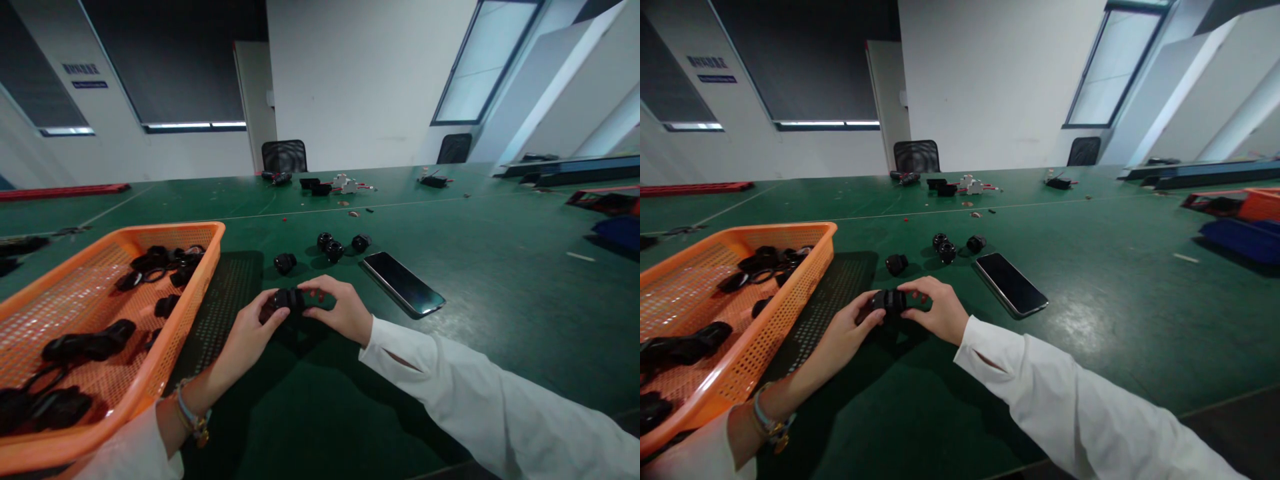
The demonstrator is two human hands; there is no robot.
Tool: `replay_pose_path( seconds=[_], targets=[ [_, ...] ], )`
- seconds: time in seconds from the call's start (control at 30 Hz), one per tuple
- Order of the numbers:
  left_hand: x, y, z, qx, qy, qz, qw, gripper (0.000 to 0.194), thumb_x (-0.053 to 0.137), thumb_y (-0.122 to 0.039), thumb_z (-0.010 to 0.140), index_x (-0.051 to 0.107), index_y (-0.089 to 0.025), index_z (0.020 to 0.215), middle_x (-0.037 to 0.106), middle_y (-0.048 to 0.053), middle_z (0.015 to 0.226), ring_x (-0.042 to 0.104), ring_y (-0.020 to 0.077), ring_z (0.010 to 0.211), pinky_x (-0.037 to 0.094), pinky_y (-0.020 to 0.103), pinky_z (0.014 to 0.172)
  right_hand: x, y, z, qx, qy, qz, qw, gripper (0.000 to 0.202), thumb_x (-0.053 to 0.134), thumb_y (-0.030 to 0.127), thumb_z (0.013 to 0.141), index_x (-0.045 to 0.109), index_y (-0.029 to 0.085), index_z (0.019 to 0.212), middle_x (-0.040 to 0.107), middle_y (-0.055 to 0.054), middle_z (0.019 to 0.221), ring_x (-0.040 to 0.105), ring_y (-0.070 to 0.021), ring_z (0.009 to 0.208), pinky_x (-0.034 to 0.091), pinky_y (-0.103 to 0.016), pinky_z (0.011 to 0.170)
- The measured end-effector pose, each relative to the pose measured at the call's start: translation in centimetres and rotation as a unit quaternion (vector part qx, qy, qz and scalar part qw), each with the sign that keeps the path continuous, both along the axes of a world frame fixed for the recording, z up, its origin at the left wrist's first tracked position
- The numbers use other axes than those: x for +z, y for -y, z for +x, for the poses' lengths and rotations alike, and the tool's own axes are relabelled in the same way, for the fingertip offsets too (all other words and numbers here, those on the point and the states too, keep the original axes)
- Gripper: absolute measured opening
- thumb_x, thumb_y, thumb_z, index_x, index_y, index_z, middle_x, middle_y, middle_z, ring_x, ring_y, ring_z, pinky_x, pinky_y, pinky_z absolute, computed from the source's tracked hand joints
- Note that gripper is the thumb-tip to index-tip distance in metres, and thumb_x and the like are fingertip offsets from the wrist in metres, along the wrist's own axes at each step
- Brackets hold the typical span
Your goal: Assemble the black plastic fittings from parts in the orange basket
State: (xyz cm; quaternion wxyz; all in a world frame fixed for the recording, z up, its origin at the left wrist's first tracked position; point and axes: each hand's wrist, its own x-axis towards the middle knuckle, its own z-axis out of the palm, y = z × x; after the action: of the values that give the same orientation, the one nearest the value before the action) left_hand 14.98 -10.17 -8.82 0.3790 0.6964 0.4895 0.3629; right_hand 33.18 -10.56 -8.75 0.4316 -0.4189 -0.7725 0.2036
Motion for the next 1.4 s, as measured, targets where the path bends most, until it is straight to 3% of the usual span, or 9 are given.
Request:
replay_pose_path(
  seconds=[0.77, 1.4],
  targets=[
    [0.07, -0.03, 0.1, 0.0, 0.008, -0.012, 1.0, 0.043, 0.05, -0.041, 0.066, 0.054, -0.013, 0.099, 0.062, 0.005, 0.083, 0.057, 0.0179, 0.071, 0.046, 0.03, 0.066, 0.17, -0.08, 0.15, 0.011, -0.007, -0.02, 1.0, 0.035, 0.068, 0.02, 0.063, 0.062, 0.017, 0.097, 0.065, -0.005, 0.089, 0.058, -0.0158, 0.08, 0.047, -0.03, 0.071],
    [0.4, 0.18, 0.22, 0.007, 0.002, -0.021, 1.0, 0.042, 0.05, -0.04, 0.067, 0.054, -0.013, 0.098, 0.063, 0.005, 0.085, 0.058, 0.0183, 0.073, 0.046, 0.03, 0.066, 0.22, -0.02, 0.05, 0.011, -0.02, -0.05, 0.998, 0.032, 0.066, 0.013, 0.061, 0.061, 0.018, 0.093, 0.064, -0.003, 0.089, 0.058, -0.0144, 0.077, 0.047, -0.028, 0.067]
  ],
)
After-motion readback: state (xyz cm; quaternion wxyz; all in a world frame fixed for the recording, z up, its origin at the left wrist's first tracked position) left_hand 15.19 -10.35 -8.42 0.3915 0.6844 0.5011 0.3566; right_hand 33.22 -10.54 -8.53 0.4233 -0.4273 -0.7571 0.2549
